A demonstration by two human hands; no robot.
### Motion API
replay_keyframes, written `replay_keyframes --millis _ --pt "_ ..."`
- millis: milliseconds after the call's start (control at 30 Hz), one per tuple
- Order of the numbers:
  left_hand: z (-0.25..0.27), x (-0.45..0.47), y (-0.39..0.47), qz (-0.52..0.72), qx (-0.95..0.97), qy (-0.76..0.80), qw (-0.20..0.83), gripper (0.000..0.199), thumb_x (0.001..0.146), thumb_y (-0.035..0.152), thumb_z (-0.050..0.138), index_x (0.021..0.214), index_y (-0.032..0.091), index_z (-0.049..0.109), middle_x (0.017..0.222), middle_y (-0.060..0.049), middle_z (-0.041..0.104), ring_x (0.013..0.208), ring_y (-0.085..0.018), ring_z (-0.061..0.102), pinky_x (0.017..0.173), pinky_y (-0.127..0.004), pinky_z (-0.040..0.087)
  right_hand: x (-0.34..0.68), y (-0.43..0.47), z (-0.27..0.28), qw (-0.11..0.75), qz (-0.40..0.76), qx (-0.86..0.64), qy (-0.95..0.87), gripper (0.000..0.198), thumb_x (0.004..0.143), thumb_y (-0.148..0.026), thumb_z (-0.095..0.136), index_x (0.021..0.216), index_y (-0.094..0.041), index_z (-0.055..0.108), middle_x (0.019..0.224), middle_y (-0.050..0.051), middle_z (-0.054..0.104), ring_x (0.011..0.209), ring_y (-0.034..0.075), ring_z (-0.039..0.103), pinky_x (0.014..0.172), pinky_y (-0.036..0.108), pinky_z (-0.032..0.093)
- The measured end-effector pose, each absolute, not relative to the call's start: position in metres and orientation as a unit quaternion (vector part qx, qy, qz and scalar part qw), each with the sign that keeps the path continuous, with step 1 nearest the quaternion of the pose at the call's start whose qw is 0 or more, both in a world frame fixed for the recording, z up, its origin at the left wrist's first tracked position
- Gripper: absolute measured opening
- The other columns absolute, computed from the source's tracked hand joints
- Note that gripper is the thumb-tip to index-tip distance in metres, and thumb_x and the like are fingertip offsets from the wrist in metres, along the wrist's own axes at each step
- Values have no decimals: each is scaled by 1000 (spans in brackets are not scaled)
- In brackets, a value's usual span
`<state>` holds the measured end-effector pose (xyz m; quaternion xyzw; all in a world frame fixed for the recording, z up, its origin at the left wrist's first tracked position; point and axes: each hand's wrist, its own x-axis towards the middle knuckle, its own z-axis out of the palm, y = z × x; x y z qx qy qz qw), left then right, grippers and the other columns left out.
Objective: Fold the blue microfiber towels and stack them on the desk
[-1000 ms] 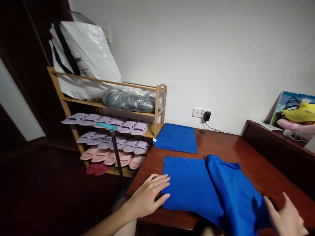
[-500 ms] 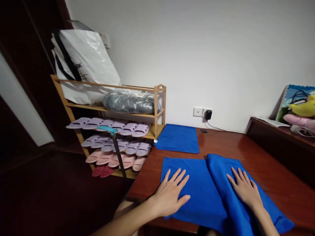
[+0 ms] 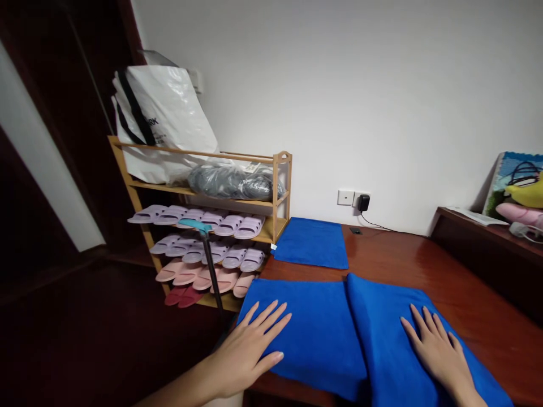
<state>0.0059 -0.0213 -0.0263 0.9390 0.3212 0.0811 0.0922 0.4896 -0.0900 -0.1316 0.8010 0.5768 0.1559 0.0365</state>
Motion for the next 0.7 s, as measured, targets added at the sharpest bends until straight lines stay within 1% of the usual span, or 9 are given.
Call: replay_keyframes --millis 133,300,433,600,700 --pt "-21 -1 -22 71 938 323 105 57 95 48 39 146 35 16 153 -1 15 139 -29 15 109 -57 17 489 -89 -132 46 158 802 574 57 79 -48 20 133 -45 40 150 -9 22 139 27 15 106 50 24" --pt "-23 0 -22 81 939 321 93 59 94 48 41 146 36 17 153 -1 16 139 -29 16 110 -57 17 486 -89 -126 59 138 811 566 60 79 -51 18 136 -42 36 150 -8 20 139 26 15 106 49 23" --pt "-24 0 -23 77 939 324 85 59 94 49 40 146 35 16 153 -1 16 139 -29 16 110 -56 16 483 -90 -120 68 121 810 570 60 77 -50 20 134 -43 39 150 -9 19 139 25 13 107 50 22" --pt "-26 -3 -13 107 937 322 88 56 96 49 35 146 35 17 152 -2 18 138 -27 20 110 -51 22 478 -90 -117 46 105 815 568 63 75 -52 24 133 -41 43 150 -10 20 139 25 14 108 51 20" --pt "-30 -4 1 123 924 353 75 54 97 50 31 146 32 19 152 -4 19 139 -28 18 110 -51 21 480 -87 -120 12 86 832 548 68 75 -56 22 137 -35 41 150 -8 21 139 23 15 109 49 22"
